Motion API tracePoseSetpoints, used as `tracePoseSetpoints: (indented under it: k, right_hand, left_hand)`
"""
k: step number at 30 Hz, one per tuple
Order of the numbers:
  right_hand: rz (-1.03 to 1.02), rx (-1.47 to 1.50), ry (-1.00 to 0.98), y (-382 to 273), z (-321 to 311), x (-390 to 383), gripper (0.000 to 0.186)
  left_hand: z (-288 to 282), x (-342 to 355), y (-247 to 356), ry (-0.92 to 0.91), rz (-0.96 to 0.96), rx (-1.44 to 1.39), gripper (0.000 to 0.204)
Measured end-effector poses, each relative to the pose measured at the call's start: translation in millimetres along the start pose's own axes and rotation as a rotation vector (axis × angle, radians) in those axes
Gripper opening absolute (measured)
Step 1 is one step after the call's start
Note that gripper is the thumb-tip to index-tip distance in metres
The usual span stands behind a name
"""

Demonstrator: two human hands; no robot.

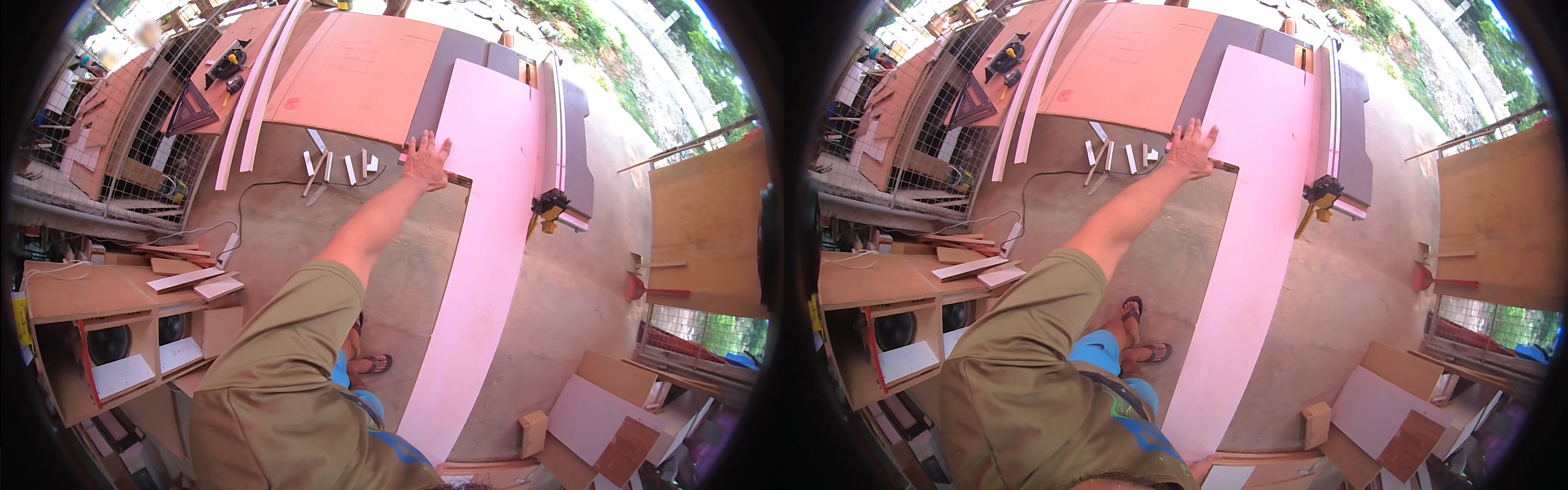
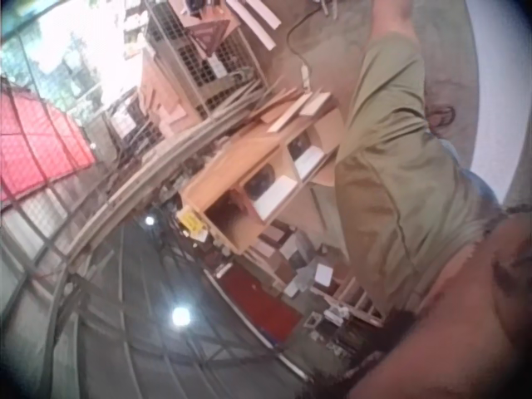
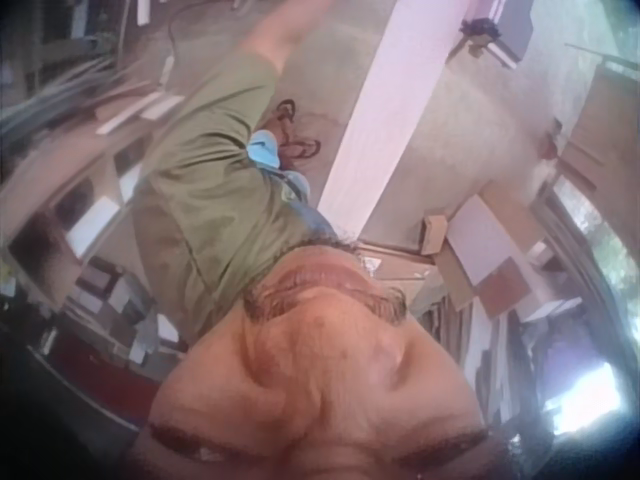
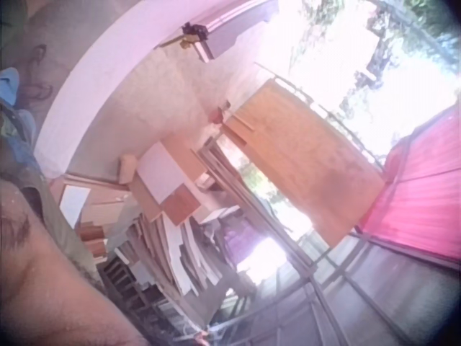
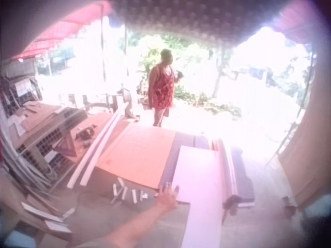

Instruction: The person measures a table saw with a tape measure, then picks up a large white board and cuts it into strips using the table saw. The person handles the board with both hands and guides it through the saw blade multiple times.

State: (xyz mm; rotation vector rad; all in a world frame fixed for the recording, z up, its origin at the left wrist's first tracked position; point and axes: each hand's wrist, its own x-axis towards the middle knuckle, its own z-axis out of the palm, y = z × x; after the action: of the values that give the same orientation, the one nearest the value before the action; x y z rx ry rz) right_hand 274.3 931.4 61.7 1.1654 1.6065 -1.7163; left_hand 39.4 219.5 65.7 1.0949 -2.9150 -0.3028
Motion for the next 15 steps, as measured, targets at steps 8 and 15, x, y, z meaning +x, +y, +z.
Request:
tracePoseSetpoints:
  k: [8, 15]
  right_hand:
    - [-0.016, 0.039, 0.029, 4.4, -11.1, -16.7, 0.084]
    - [-0.016, 0.05, 0.058, 9.4, -17.9, -29.7, 0.084]
  left_hand:
    - [-4.2, 25.5, -2.8, -0.011, -0.012, -0.011, 0.094]
    - [0.5, 46.3, -8.7, 0.022, -0.004, -0.016, 0.098]
